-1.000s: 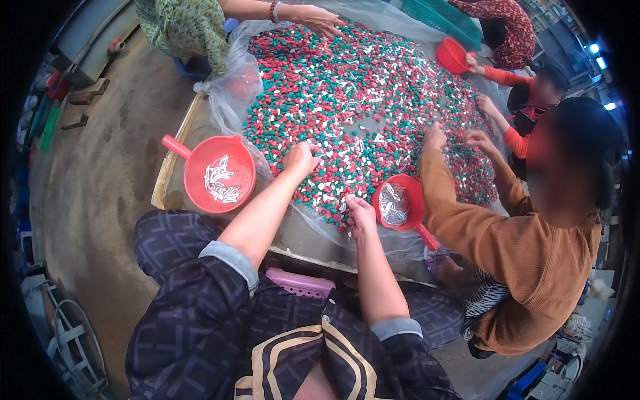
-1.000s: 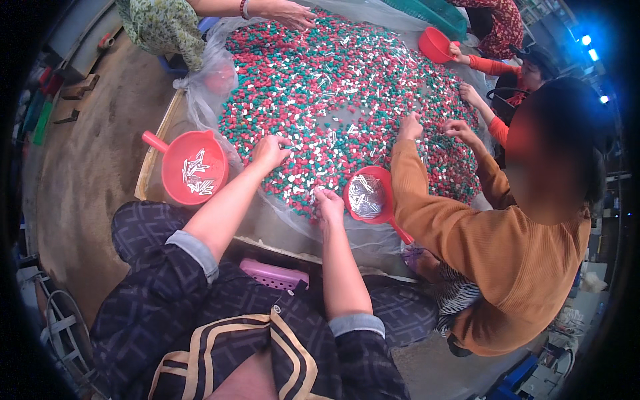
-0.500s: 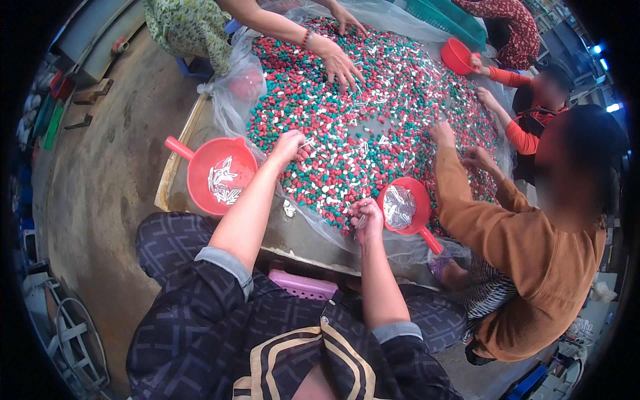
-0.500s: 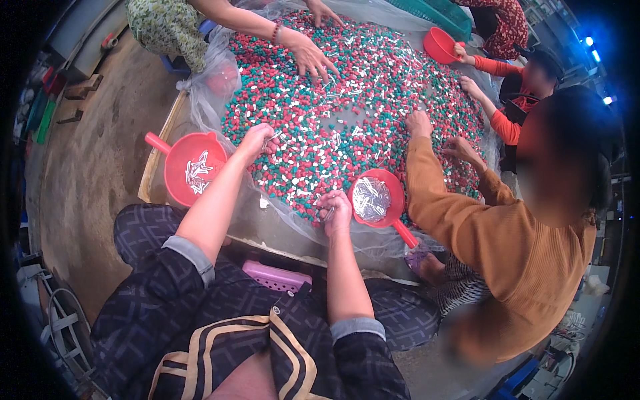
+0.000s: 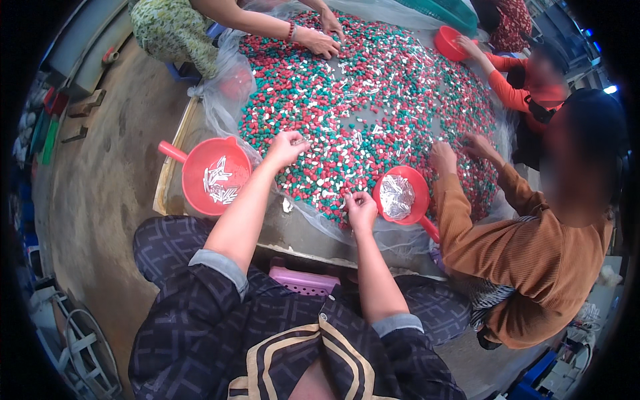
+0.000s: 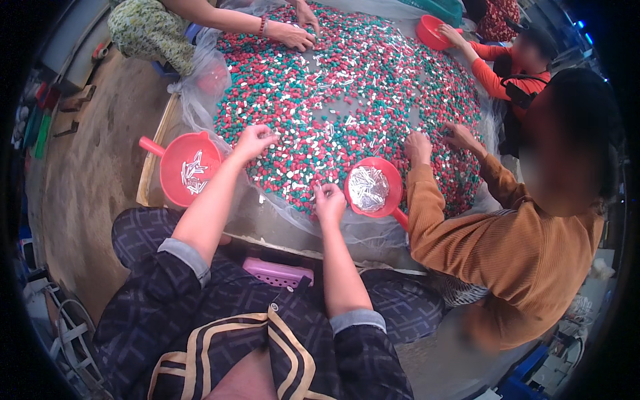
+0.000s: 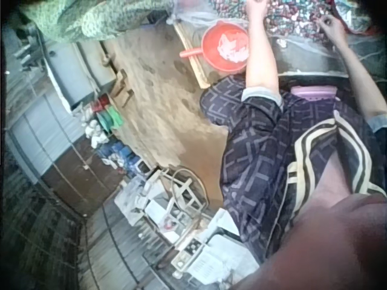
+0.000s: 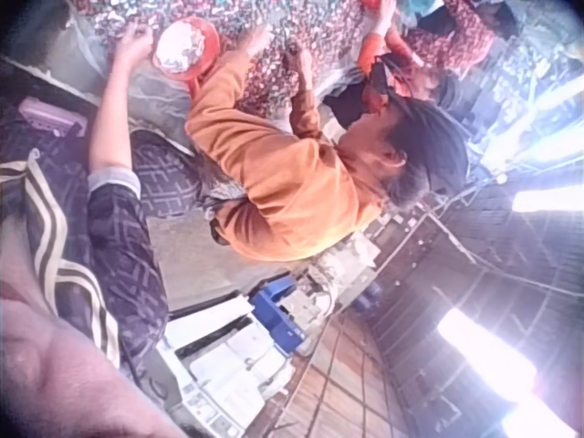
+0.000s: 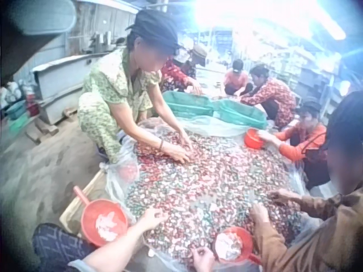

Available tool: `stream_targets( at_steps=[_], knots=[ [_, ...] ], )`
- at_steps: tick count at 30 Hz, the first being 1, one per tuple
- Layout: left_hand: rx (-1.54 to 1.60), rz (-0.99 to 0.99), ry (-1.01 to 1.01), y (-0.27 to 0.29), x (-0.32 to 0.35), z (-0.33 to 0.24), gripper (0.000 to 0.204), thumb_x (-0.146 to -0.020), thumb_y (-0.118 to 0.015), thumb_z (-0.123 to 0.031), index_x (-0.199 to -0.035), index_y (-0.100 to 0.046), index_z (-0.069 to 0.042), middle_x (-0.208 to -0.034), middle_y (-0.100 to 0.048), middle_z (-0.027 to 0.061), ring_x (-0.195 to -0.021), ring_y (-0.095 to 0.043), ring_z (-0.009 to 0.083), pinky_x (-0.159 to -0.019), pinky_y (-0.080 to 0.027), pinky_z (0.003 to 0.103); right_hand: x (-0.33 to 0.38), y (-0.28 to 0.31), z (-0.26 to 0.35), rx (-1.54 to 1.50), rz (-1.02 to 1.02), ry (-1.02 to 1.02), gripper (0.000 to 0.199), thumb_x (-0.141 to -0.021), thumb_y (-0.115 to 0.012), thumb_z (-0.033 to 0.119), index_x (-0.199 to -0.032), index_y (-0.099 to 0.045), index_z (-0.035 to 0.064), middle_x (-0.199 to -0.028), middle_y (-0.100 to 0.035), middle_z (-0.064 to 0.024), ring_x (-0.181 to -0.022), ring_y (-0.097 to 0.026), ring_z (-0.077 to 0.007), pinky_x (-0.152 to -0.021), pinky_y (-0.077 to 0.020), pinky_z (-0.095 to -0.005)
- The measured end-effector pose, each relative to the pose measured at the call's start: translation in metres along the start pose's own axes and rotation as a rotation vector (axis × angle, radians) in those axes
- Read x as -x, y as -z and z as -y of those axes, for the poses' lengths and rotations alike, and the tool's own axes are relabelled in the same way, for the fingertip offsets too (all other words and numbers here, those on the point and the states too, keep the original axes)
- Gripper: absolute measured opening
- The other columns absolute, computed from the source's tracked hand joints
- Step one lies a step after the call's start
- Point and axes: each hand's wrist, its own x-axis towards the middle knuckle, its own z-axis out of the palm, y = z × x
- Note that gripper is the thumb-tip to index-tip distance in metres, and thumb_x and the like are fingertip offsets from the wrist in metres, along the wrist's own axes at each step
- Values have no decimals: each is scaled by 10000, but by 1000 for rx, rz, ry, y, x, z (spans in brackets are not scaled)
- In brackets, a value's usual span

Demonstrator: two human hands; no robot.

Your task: The person sits on a small stool and sorts a large pile of red, green, and white capsules spread on a plastic sheet. They pick up individual capsules by hand and place them into a red plastic scoop. Other workers are visible around the table performing the same task.

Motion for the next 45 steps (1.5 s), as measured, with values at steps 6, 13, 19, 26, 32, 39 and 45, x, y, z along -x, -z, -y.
stream_targets(
  at_steps=[6,13,19,26,32,39,45],
  knots=[
    [1220,369,7,4,17,-24,183,-854,-606,-118,-1013,-525,-75,-895,-603,82,-682,-596,157,-552,-456,256,-9,4,6,-1100,225,-215,85,-805,-479,40,-865,-508,94,-842,-650,-91,-592,-588,-129,-428,-397,-227],
    [-202,70,-161,-82,27,-26,151,-849,-630,-222,-902,-663,-84,-772,-671,95,-738,-652,226,-695,-509,376,-29,-23,2,-337,-329,-60,204,-757,-713,196,-883,-634,57,-810,-671,-123,-707,-650,-237,-592,-486,-338],
    [-676,42,-161,-97,30,-31,220,-820,-636,-269,-1006,-690,-164,-863,-684,113,-843,-658,292,-734,-512,424,-25,-18,23,84,-317,-129,281,-720,-736,227,-954,-702,76,-905,-698,-133,-772,-667,-300,-719,-505,-408],
    [277,96,-9,-50,23,-23,133,-775,-666,-122,-873,-672,-32,-775,-649,18,-697,-593,91,-616,-499,267,-20,-18,12,-154,-348,89,192,-719,-684,218,-766,-611,48,-652,-628,-110,-566,-592,-258,-576,-460,-385],
    [-234,-218,-97,100,32,-25,182,-756,-641,-155,-837,-637,7,-721,-630,63,-642,-554,133,-591,-447,313,-7,35,39,14,-584,342,170,-726,-625,182,-767,-560,31,-700,-603,-128,-640,-586,-307,-602,-451,-418],
    [-523,-146,485,168,74,-10,398,-742,-712,-304,-944,-674,36,-844,-680,198,-770,-668,313,-701,-506,401,-21,67,29,361,-364,96,449,-783,-574,313,-1137,-609,39,-1160,-596,-217,-1095,-552,-377,-943,-404,-485],
    [-423,-201,-225,99,37,-21,419,-795,-681,-275,-1113,-635,-6,-1003,-667,194,-917,-652,285,-820,-488,345,-51,63,-30,201,-327,385,411,-813,-579,259,-1172,-585,59,-1151,-593,-227,-1115,-536,-383,-957,-404,-448]
  ],
)
